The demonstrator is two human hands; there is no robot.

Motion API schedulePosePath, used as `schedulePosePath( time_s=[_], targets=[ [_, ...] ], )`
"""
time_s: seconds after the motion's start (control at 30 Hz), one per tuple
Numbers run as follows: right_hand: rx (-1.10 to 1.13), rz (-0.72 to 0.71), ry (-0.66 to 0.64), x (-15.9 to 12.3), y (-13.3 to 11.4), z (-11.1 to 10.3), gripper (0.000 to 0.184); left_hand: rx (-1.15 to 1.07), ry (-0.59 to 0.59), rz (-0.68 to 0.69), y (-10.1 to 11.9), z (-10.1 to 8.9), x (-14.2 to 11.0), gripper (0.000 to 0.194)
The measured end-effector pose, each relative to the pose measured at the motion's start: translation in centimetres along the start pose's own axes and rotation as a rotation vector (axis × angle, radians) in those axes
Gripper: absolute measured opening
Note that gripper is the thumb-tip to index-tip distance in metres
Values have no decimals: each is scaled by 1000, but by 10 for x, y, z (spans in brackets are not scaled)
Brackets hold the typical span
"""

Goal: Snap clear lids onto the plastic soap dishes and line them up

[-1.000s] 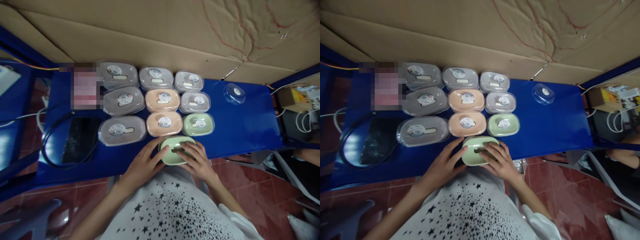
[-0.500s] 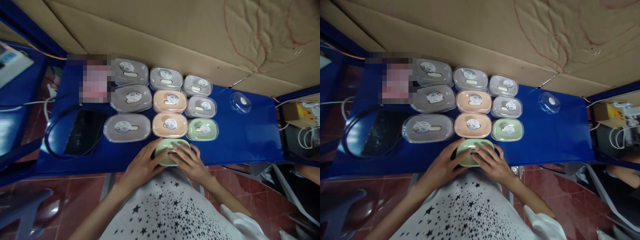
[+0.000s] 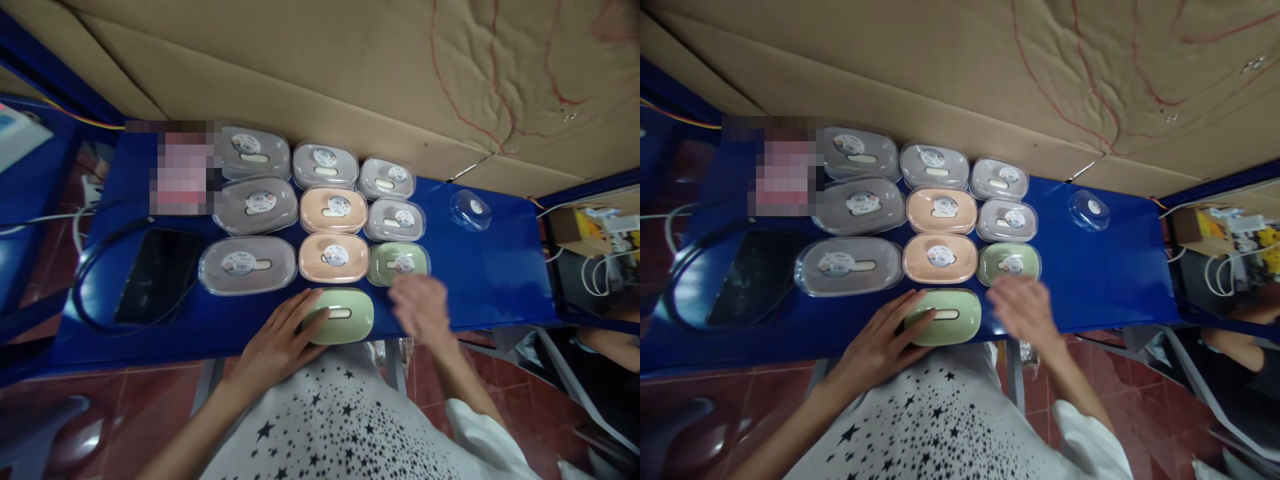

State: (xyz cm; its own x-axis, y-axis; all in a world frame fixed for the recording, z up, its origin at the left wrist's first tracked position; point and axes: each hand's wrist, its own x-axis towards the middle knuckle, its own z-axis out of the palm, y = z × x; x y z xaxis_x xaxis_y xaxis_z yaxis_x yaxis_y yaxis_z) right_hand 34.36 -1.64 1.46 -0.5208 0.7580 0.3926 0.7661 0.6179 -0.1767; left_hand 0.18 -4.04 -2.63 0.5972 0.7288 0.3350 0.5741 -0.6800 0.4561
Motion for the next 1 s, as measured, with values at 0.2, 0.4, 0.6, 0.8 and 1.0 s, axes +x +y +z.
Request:
schedulePosePath(
  time_s=[0.2, 0.4, 0.6, 0.8, 1.0],
  targets=[
    [-266, 664, -60, 16, 175, -35, 78, -44, 3, -83, 0, 0, 1, 51],
    [-176, 634, -9, -22, 227, -24, 69, -88, 48, -93, 0, 1, -1, 50],
    [-282, 657, 34, -83, 176, -20, 70, -93, 24, -99, -4, 2, -1, 47],
    [-107, 726, 200, -110, 163, -21, 70, -57, 68, -45, -6, 6, -3, 44],
    [121, 685, 432, -114, 129, -6, 60, -94, 56, -119, -7, 12, -7, 49]
  ],
)
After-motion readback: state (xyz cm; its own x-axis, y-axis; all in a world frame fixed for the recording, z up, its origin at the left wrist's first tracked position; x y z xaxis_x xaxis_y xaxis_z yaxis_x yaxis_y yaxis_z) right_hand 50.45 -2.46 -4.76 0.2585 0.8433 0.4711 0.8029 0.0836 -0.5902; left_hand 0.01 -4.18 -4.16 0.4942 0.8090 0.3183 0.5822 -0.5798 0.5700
